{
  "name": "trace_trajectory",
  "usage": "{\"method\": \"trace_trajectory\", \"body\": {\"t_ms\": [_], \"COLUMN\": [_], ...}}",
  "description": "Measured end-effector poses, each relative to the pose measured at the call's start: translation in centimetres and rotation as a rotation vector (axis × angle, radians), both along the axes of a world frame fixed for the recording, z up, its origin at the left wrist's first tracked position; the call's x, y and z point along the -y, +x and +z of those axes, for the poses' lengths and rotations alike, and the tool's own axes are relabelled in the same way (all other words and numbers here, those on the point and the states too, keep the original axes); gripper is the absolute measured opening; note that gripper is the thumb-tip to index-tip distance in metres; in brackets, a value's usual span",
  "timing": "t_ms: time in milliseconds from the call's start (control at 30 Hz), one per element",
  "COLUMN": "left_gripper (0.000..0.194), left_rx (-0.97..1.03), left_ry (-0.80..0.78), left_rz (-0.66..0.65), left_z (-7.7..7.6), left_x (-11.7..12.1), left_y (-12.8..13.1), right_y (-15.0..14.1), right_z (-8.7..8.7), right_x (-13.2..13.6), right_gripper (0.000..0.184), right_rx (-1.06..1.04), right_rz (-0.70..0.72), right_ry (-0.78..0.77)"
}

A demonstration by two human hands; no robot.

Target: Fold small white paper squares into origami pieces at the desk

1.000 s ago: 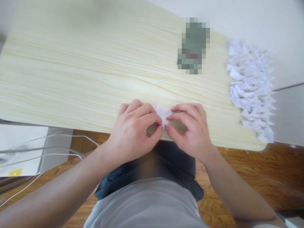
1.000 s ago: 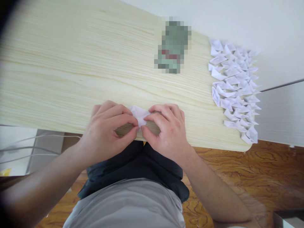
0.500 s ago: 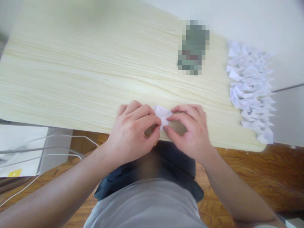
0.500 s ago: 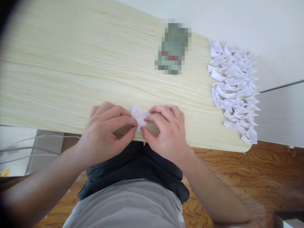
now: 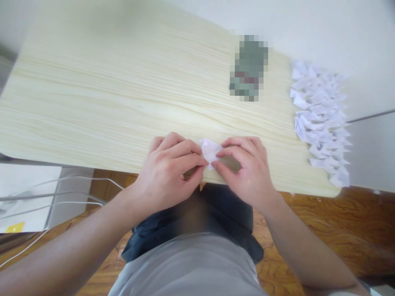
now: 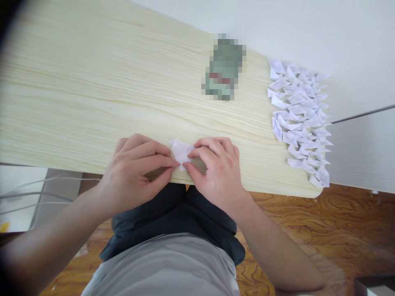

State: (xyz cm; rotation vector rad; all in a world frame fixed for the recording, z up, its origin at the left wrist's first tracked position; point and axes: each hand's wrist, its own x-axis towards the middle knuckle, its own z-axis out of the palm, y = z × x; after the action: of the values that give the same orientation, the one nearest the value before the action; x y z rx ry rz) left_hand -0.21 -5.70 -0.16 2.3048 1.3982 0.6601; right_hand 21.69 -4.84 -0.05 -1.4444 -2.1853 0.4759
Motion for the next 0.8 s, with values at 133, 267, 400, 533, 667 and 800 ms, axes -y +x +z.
{"method": "trace_trajectory", "body": {"t_ms": [133,267,400,533,667,800], "left_gripper": [0.018,0.021,0.021,0.022,0.023,0.022], "left_rx": [0.023,0.026,0.024,0.022,0.066,0.17], "left_ry": [0.012,0.043,0.061,0.061,0.052,0.067], "left_rz": [-0.005,-0.014,-0.01,-0.017,-0.028,0.015], "left_z": [-0.1,-0.5,-0.7,-0.8,-0.9,-0.9], "left_x": [0.2,0.6,0.7,0.6,0.5,0.5], "left_y": [-0.4,-0.8,-0.8,-0.7,-0.9,-1.1], "right_y": [-0.3,-0.5,-0.5,-0.6,-0.7,-0.8], "right_z": [-0.1,-0.2,-0.4,-0.6,-0.6,-0.6], "right_x": [0.2,0.4,0.5,0.7,0.8,0.9], "right_gripper": [0.01,0.011,0.013,0.014,0.015,0.016], "right_rx": [0.005,0.005,0.001,-0.01,-0.008,0.003], "right_rz": [-0.02,-0.026,-0.03,-0.035,-0.044,-0.051], "right_ry": [0.02,0.036,0.043,0.051,0.067,0.083]}}
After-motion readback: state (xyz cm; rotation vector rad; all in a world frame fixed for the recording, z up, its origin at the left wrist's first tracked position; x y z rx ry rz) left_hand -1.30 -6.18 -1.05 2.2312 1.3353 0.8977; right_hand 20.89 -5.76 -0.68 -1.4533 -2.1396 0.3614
